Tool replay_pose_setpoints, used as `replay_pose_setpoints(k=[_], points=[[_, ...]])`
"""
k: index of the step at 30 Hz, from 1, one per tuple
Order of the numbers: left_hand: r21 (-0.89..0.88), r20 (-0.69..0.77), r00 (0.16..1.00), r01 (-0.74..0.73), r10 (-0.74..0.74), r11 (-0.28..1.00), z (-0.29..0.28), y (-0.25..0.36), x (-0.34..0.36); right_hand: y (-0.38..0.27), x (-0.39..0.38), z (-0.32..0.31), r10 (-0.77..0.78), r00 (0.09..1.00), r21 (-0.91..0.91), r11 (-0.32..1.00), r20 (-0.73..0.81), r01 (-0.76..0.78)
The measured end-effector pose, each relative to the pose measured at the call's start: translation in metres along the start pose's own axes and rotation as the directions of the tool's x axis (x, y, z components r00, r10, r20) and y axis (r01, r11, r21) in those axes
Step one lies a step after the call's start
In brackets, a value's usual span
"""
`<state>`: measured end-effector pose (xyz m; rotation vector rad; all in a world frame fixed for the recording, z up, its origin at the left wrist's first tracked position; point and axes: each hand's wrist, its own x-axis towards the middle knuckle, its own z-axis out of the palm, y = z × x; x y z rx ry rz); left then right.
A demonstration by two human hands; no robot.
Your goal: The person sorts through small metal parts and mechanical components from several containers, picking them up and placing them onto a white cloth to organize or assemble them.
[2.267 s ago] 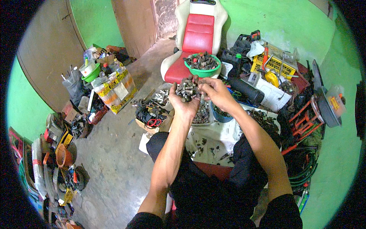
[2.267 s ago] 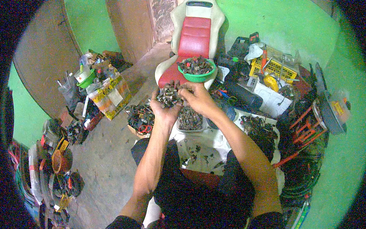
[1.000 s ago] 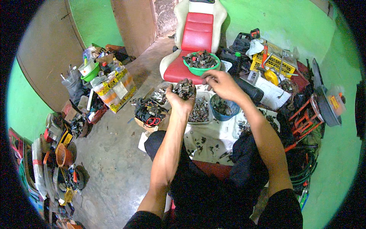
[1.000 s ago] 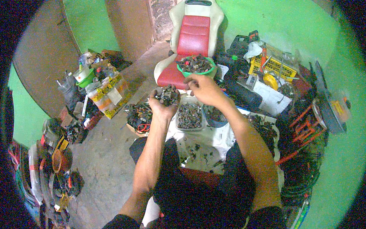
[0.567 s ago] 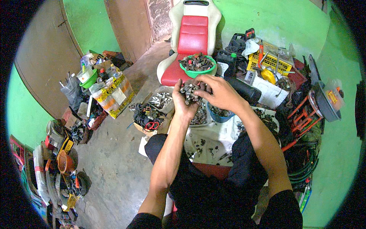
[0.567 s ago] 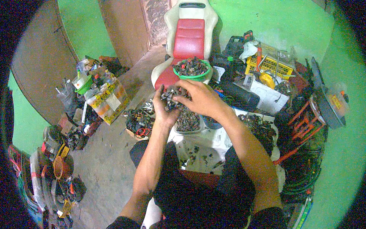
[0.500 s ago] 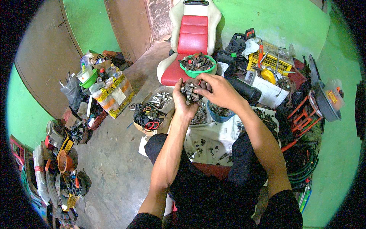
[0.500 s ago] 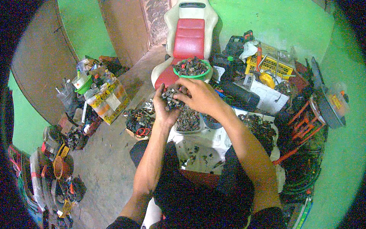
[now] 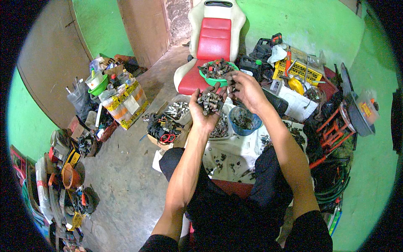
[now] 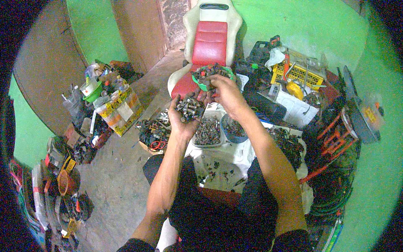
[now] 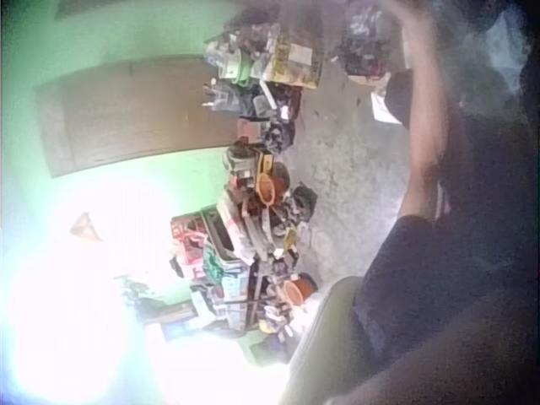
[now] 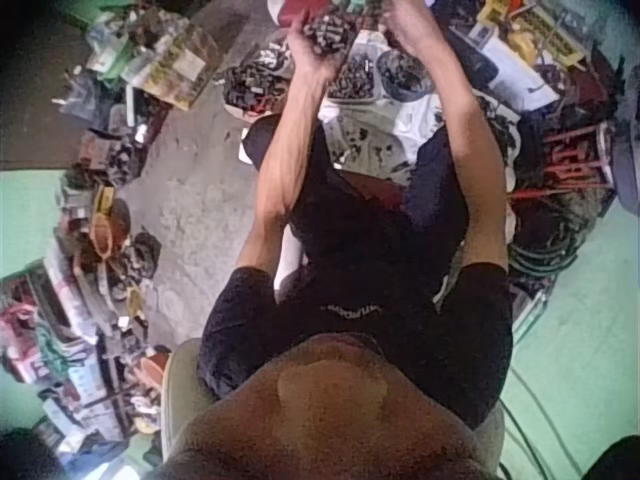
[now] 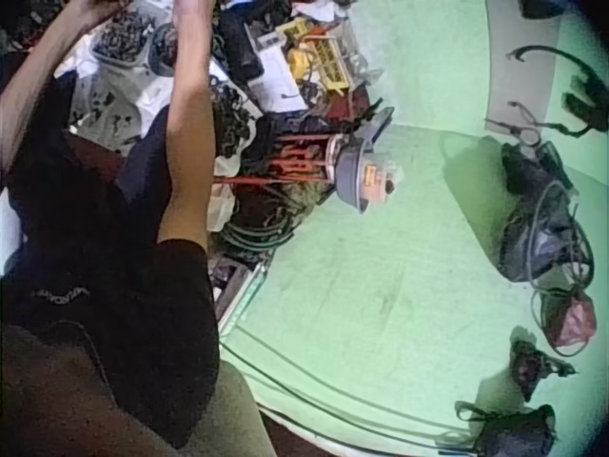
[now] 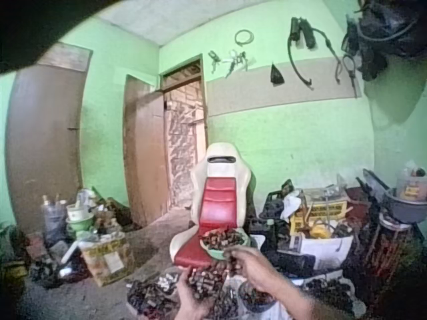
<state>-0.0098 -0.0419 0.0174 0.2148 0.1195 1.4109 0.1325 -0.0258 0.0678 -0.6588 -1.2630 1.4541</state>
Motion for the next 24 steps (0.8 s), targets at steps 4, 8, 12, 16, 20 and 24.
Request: replay_pose_setpoints(k=[4, 8, 12, 16, 20, 24], points=[[0.072, -0.008, 0.999, -0.044, 0.045, 0.996, -0.001, -0.002, 0.002, 0.012, 0.006, -0.016, 0.196, 0.979, 0.322, 0.925, 0.047, -0.201], [0.128, 0.023, 0.998, -0.063, 0.06, 0.99, 0.0, 0.0, 0.0, 0.01, 0.004, -0.011, 0.247, 0.969, 0.056, 0.968, -0.006, -0.247], [0.074, -0.043, 0.997, -0.058, 0.061, 0.996, -0.005, -0.001, 0.003, 0.011, 0.0, 0.007, -0.228, 0.971, -0.664, 0.715, 0.071, 0.217], [0.094, -0.133, 0.99, -0.043, 0.056, 0.995, -0.013, 0.001, 0.005, 0.014, -0.014, 0.006, -0.322, 0.89, -0.87, 0.268, 0.324, 0.413], [0.115, -0.104, 0.993, -0.034, 0.046, 0.993, -0.026, 0.005, 0.01, 0.013, -0.022, 0.015, -0.252, 0.855, -0.832, 0.226, 0.452, 0.507], [0.077, -0.05, 0.999, 0.015, -0.011, 0.997, -0.027, 0.007, 0.01, 0.018, -0.017, 0.011, -0.238, 0.849, -0.829, 0.208, 0.472, 0.519]])
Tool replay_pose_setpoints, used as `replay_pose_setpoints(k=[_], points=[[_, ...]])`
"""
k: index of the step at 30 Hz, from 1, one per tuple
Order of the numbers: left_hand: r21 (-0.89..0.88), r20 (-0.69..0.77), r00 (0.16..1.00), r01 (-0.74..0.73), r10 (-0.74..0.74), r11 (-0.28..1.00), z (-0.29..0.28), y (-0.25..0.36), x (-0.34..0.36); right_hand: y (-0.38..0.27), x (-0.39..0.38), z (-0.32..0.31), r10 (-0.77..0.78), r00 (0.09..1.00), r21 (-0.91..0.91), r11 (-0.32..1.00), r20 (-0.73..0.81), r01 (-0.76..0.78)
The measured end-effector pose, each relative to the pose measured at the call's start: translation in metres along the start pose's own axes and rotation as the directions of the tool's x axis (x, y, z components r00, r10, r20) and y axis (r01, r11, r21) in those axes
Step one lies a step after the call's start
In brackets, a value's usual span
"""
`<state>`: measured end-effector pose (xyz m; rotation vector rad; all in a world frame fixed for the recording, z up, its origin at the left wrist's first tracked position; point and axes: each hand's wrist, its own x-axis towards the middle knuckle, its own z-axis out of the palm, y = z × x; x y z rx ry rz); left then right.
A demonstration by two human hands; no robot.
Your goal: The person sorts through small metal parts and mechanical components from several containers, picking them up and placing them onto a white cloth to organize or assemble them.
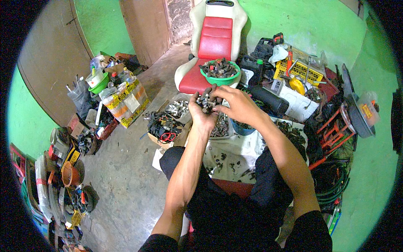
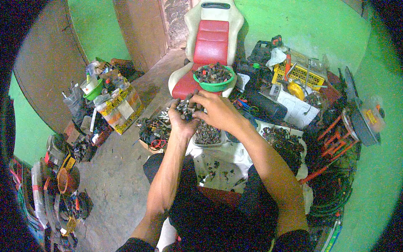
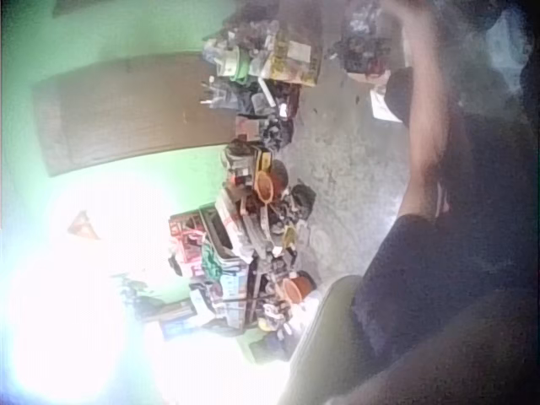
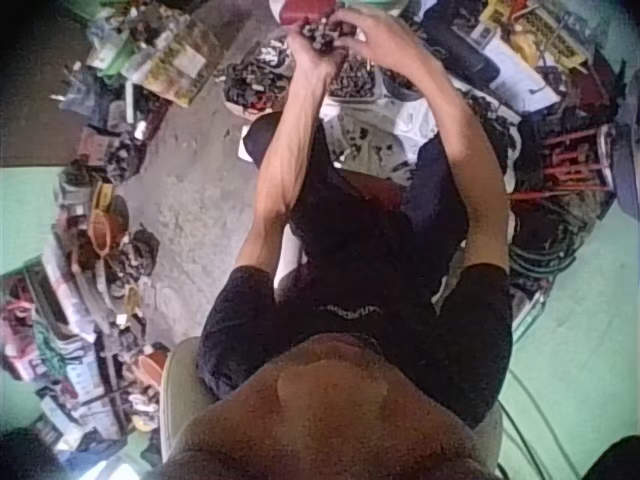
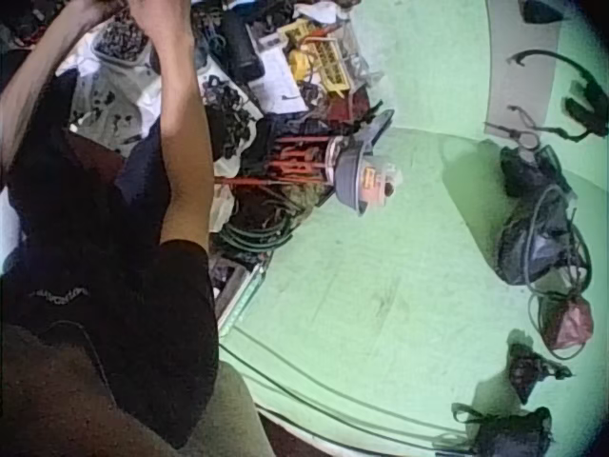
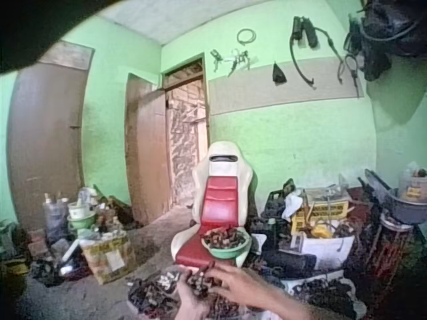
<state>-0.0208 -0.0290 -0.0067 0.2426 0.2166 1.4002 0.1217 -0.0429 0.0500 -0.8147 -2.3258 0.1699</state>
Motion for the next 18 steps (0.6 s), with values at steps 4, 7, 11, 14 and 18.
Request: replay_pose_setpoints(k=[4, 7, 11, 14, 18], points=[[0.019, -0.036, 0.999, -0.021, 0.022, 1.0, 0.002, 0.0, -0.001, 0.003, 0.003, 0.002, -0.016, 1.0, 0.048, 0.999, -0.001, 0.016], [0.019, -0.071, 0.997, -0.017, 0.018, 1.0, 0.015, -0.005, -0.007, 0.013, 0.003, 0.007, -0.069, 0.995, 0.111, 0.991, -0.071, 0.076], [-0.053, -0.123, 0.991, -0.054, 0.048, 0.997, -0.001, 0.004, 0.002, -0.003, 0.012, 0.005, 0.265, 0.964, 0.477, 0.846, 0.012, -0.238], [-0.095, -0.093, 0.996, -0.026, 0.017, 0.995, 0.015, -0.005, -0.004, 0.019, 0.006, 0.002, 0.376, 0.891, 0.919, 0.192, 0.254, -0.343], [-0.06, -0.056, 0.998, -0.033, 0.03, 0.998, 0.004, -0.001, 0.0, 0.012, 0.011, 0.003, 0.336, 0.879, 0.936, -0.027, 0.338, -0.35]])
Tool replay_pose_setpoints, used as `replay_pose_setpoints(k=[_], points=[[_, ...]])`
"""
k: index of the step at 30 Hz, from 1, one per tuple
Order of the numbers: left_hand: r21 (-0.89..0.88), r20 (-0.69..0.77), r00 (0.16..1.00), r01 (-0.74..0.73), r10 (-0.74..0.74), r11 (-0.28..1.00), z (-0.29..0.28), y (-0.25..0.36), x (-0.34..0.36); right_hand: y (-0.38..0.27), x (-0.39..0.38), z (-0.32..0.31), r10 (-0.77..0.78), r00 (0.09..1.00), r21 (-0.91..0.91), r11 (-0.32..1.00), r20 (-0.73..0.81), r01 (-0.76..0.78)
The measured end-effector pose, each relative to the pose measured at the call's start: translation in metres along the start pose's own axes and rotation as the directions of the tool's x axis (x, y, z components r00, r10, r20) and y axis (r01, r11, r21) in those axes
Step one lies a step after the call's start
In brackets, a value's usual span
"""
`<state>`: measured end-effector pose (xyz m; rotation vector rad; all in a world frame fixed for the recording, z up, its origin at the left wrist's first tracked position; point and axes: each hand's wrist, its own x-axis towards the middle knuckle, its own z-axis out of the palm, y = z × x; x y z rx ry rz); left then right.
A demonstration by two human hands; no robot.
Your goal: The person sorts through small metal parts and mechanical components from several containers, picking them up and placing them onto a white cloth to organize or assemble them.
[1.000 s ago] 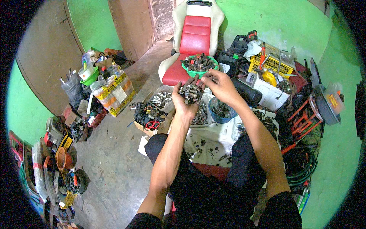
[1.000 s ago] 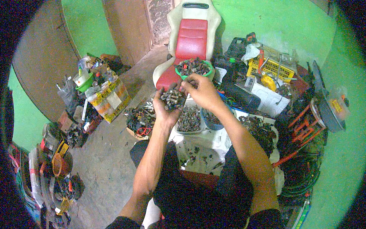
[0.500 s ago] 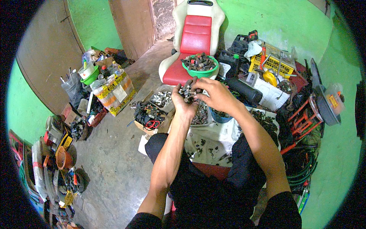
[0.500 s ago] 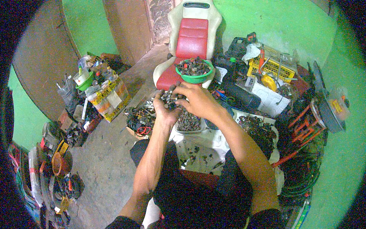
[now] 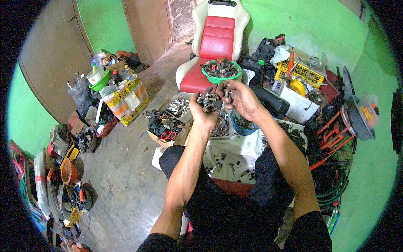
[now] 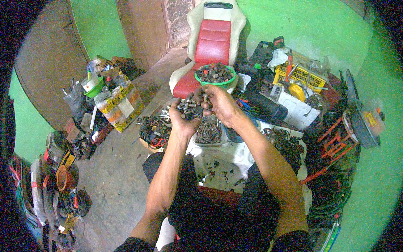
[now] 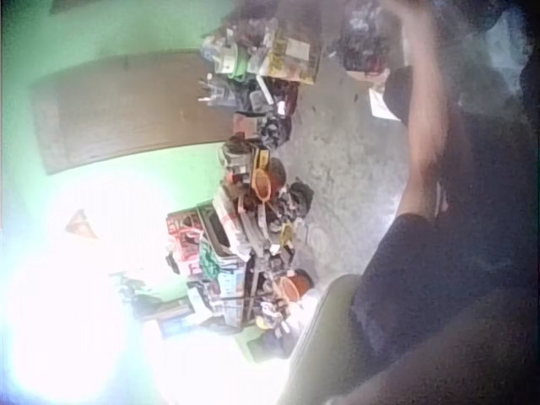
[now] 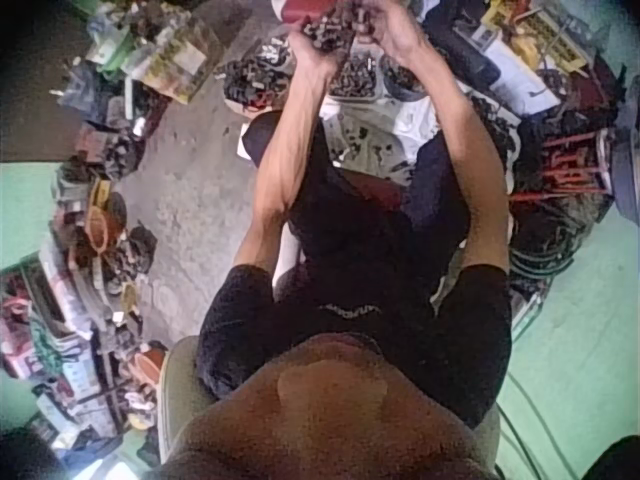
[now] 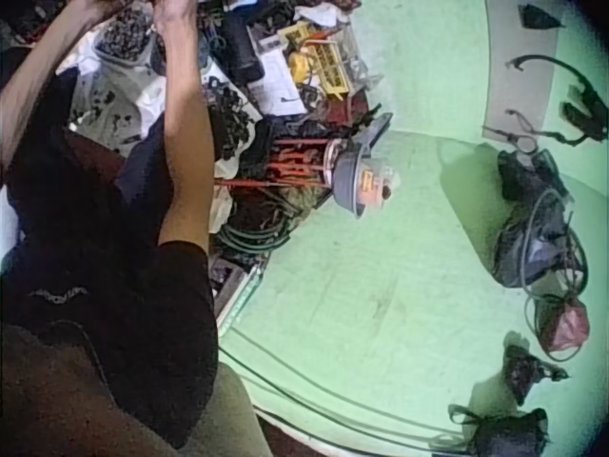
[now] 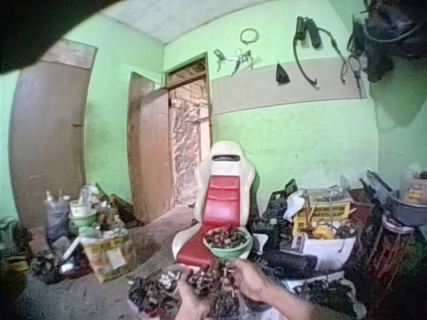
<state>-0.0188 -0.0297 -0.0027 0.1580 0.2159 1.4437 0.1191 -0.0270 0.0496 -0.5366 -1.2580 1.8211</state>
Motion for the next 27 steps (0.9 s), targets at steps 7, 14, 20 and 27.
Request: replay_pose_setpoints(k=[7, 14, 20, 27], points=[[0.043, -0.035, 0.998, -0.047, 0.049, 0.998, -0.001, 0.002, 0.001, 0.008, -0.006, 0.01, -0.397, 0.892, -0.921, 0.219, 0.217, 0.322], [0.074, 0.045, 0.999, -0.008, 0.005, 0.997, -0.006, 0.006, 0.0, 0.019, -0.009, 0.02, -0.431, 0.818, -0.923, -0.117, 0.38, 0.368], [0.048, -0.017, 1.0, -0.025, 0.026, 0.999, 0.004, 0.005, -0.005, 0.03, -0.002, 0.016, -0.481, 0.775, -0.902, -0.084, 0.41, 0.424], [-0.129, -0.138, 0.99, -0.062, 0.044, 0.99, -0.006, 0.018, 0.008, 0.039, 0.021, -0.002, -0.146, 0.963, -0.104, 0.987, -0.227, 0.124]])
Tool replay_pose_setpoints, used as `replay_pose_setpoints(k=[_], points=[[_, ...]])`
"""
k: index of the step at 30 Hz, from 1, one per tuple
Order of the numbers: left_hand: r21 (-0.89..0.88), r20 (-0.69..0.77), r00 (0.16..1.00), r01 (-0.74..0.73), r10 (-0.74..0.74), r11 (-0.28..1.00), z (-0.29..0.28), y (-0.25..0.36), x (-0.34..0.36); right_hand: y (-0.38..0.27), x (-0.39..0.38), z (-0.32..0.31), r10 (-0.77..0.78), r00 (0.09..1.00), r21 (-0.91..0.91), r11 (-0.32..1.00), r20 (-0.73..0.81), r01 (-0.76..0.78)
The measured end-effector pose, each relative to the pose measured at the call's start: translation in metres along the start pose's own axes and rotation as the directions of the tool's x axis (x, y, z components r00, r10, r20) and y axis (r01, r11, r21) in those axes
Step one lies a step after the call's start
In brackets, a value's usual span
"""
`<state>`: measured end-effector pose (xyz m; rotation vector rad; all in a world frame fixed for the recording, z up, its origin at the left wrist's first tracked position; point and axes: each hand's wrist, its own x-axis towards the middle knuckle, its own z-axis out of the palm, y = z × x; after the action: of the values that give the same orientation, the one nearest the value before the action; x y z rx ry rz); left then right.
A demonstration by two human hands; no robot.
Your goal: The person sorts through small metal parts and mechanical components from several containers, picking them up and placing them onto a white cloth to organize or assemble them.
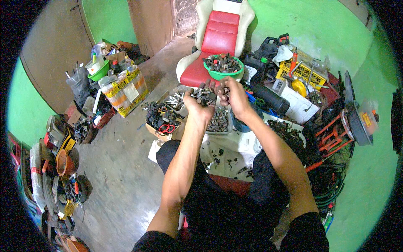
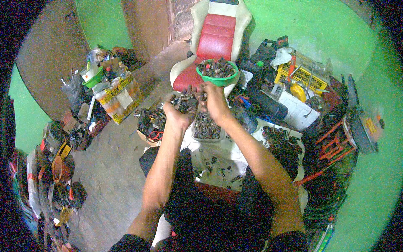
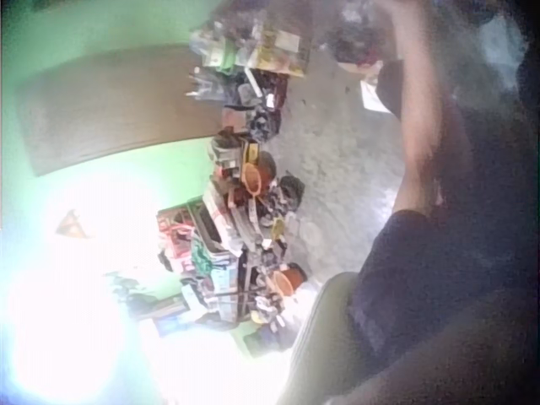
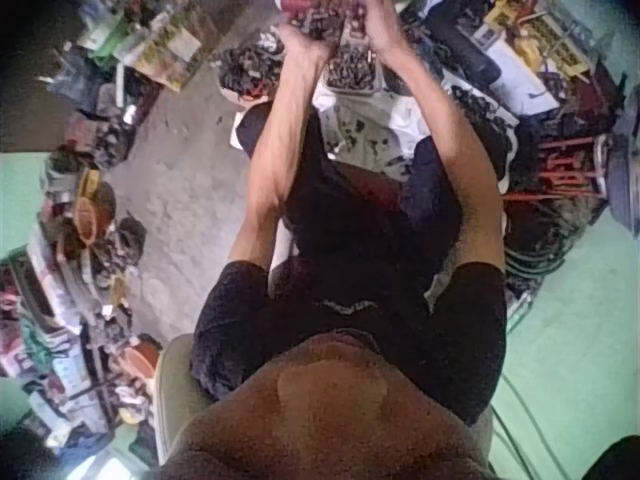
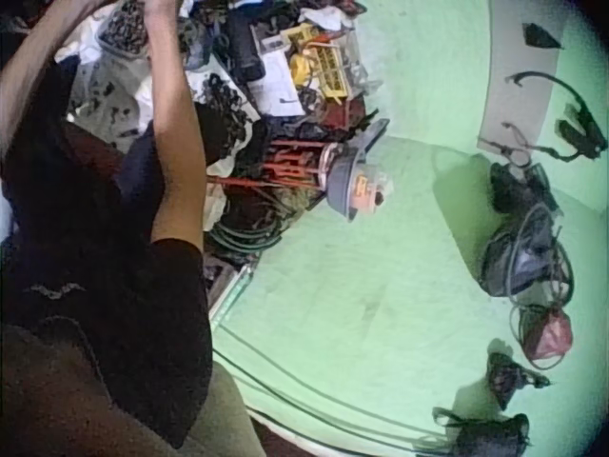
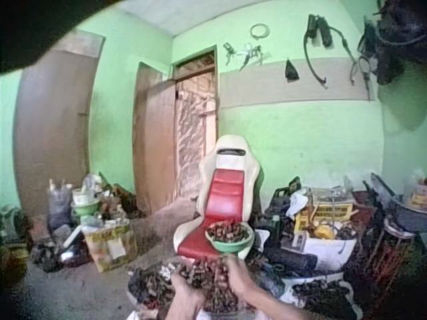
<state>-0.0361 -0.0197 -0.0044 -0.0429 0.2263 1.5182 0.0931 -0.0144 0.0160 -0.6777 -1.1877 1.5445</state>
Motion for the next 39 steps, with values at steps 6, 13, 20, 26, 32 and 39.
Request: replay_pose_setpoints(k=[6, 13, 20, 26, 32, 39], points=[[-0.035, -0.096, 0.987, -0.133, 0.129, 0.991, -0.005, 0.018, 0.0, 0.071, 0.019, -0.043, 0.566, 0.783, -0.235, 0.75, -0.257, -0.618], [-0.006, -0.118, 0.987, -0.114, 0.113, 0.993, -0.003, 0.023, -0.001, 0.122, 0.037, -0.09, 0.541, 0.833, -0.18, 0.813, -0.115, -0.554], [-0.048, -0.108, 0.986, -0.13, 0.125, 0.99, 0.0, 0.017, -0.001, 0.061, 0.04, -0.052, 0.365, 0.881, -0.341, 0.821, -0.301, -0.457], [-0.058, 0.027, 0.994, -0.103, 0.104, 0.993, 0.006, 0.013, -0.009, -0.02, 0.011, -0.008, -0.244, 0.969, -0.844, 0.512, 0.033, 0.158], [-0.017, 0.338, 0.94, 0.04, -0.032, 0.999, 0.026, -0.011, -0.029, -0.062, -0.056, 0.012, -0.368, 0.826, -0.835, 0.192, 0.426, 0.516], [0.062, 0.473, 0.878, 0.054, -0.077, 0.997, 0.029, -0.011, -0.033, -0.056, -0.057, 0.018, -0.366, 0.761, -0.801, 0.066, 0.535, 0.595]])
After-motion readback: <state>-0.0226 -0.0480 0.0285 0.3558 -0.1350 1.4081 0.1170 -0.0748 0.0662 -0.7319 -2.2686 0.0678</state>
